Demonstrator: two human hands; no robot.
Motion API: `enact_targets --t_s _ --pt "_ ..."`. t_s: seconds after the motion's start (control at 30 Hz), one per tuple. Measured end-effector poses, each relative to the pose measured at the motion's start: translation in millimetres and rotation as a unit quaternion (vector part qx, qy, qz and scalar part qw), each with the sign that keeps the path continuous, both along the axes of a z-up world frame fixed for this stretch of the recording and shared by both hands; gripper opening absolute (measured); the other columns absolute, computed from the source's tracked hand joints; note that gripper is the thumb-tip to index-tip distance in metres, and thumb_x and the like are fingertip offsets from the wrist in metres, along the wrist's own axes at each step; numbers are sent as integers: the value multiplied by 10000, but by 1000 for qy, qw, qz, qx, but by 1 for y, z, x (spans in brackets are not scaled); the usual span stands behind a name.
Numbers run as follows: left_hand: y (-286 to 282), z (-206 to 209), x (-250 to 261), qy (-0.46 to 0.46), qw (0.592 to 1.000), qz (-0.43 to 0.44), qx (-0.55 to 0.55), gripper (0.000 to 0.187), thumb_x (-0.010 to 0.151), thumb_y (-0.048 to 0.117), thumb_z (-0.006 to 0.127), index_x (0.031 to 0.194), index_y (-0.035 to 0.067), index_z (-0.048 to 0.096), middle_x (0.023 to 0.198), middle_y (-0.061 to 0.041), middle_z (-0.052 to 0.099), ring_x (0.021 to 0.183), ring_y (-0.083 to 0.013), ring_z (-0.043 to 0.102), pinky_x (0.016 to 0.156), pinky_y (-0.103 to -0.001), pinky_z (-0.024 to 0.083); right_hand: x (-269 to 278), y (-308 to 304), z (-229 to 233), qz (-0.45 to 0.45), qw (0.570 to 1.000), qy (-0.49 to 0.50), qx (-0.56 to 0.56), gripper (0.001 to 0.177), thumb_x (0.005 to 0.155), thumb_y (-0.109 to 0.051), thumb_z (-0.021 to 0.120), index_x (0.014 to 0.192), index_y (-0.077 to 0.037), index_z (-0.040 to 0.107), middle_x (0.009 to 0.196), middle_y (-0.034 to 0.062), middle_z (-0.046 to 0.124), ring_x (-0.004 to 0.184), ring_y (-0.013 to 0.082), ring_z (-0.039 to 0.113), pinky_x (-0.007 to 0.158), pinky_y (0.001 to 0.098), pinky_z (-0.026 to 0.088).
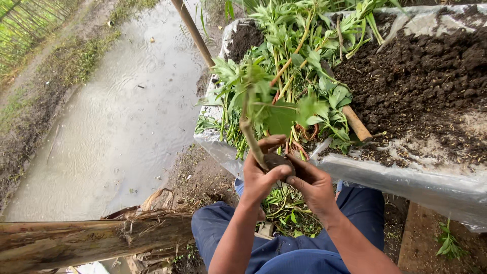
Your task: The person prepares plant cuttings by hand, applying soil to the base of individual stems and wrapping them in clear plastic film.
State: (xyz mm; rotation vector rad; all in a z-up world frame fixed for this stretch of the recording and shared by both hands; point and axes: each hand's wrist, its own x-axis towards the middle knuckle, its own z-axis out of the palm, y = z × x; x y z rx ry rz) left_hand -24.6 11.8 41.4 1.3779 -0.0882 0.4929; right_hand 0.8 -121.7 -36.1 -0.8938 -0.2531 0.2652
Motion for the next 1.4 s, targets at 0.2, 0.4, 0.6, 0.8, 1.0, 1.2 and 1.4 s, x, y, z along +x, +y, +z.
enact_targets --t_s 0.2,0.4,0.6,0.8,1.0,1.2,1.4 --pt "-11 -21 5 -10 989 141 -49 628 813 -15 838 1347 23 508 1224 -188 699 1140 -297 703 993 -434 576 -11 13 -11 -54 996 -57 -52 531 795 113 757 1315 60 663 1199 219 750 1120 271 693 973 445 572" --pt "-19 2 -4 49 986 147 -59 470 891 124 762 1276 58 501 1182 -154 674 1053 -255 723 985 -381 607 -19 12 -1 -68 983 -115 -129 554 841 -49 775 1368 9 610 1381 179 661 1251 240 652 1121 343 525" --pt "-9 -17 -3 -9 993 88 -76 287 945 15 671 1216 51 585 1179 -150 693 1051 -287 727 934 -413 625 -19 13 1 -49 979 -124 -152 632 839 -76 783 1428 -43 556 1418 163 641 1258 232 655 1103 332 529" --pt "-7 -22 -2 22 994 103 -32 191 1002 108 625 1180 38 624 1142 -162 712 1029 -290 729 925 -445 652 -16 8 1 -53 952 -172 -246 633 821 -77 805 1410 -72 573 1399 191 630 1271 262 649 1123 352 510" --pt "-1 -17 10 72 996 24 -55 263 956 22 642 1216 44 677 1048 -156 714 1075 -331 679 996 -558 525 -5 5 11 -8 992 -2 -126 543 852 -1 749 1384 -37 645 1220 289 721 1063 335 701 959 474 570" --pt "10 -42 28 -30 986 -36 -158 783 1071 652 304 787 -2 628 794 -250 664 790 -347 718 938 -567 555 -4 8 -26 32 996 65 -46 444 861 21 734 1303 13 688 1202 277 738 1088 323 701 941 491 584" --pt "12 -79 33 -91 982 -9 -162 641 1101 497 406 663 40 503 597 -198 547 498 -335 639 705 -505 587 -10 12 -23 15 995 60 -77 421 823 54 779 1240 17 730 1177 239 759 1070 267 694 929 449 587"
